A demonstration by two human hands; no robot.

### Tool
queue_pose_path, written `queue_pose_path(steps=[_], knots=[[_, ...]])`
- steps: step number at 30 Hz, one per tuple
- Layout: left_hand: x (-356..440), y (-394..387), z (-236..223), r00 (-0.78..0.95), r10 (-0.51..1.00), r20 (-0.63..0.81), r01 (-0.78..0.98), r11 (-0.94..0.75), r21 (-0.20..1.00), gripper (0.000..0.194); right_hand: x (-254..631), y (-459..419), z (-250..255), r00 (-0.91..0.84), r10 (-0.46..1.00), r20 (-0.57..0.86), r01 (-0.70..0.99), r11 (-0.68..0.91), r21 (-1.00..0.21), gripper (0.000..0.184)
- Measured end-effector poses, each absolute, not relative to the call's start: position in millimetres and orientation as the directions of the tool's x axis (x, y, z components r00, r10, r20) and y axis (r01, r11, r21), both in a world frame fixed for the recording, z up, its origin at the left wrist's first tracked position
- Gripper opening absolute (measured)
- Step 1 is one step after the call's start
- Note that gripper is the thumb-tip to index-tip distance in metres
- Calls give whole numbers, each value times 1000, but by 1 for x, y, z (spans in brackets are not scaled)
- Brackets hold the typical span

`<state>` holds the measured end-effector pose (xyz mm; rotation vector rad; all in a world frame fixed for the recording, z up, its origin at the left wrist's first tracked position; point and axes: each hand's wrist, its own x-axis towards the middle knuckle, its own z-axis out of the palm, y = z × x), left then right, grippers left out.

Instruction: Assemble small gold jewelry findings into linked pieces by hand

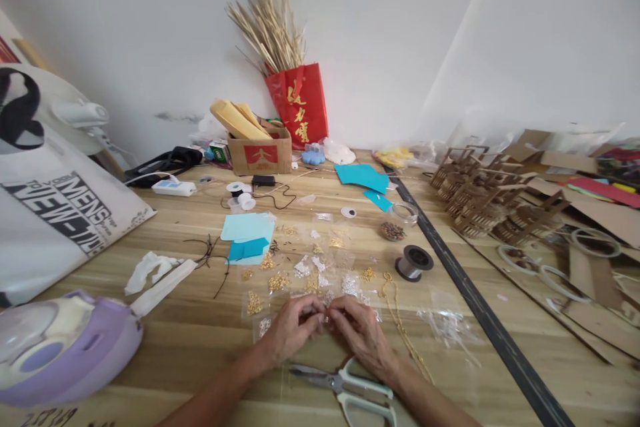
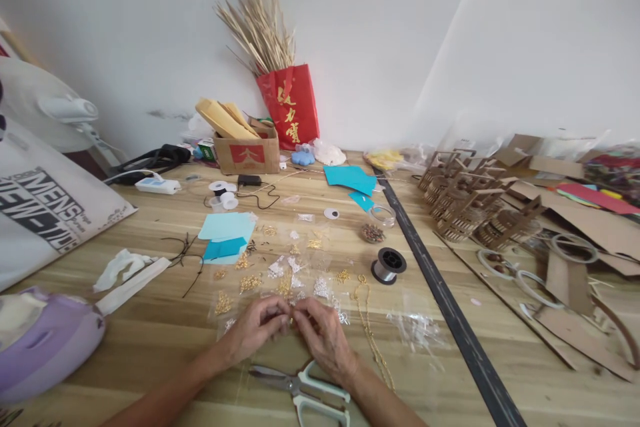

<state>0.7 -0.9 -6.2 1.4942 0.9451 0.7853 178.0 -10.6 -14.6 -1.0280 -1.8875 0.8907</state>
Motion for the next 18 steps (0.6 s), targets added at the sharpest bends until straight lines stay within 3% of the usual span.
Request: queue_pose_path(steps=[8, 18], knots=[[1, 2, -11, 482, 865, -135, 101, 98, 990, 37, 177, -8, -17, -350, 888, 298, 311, 411, -857, 25], [2, 3, -14, 484, 866, -126, 111, 82, 990, 34, 177, -9, -18, -403, 862, 307, 329, 450, -830, 21]])
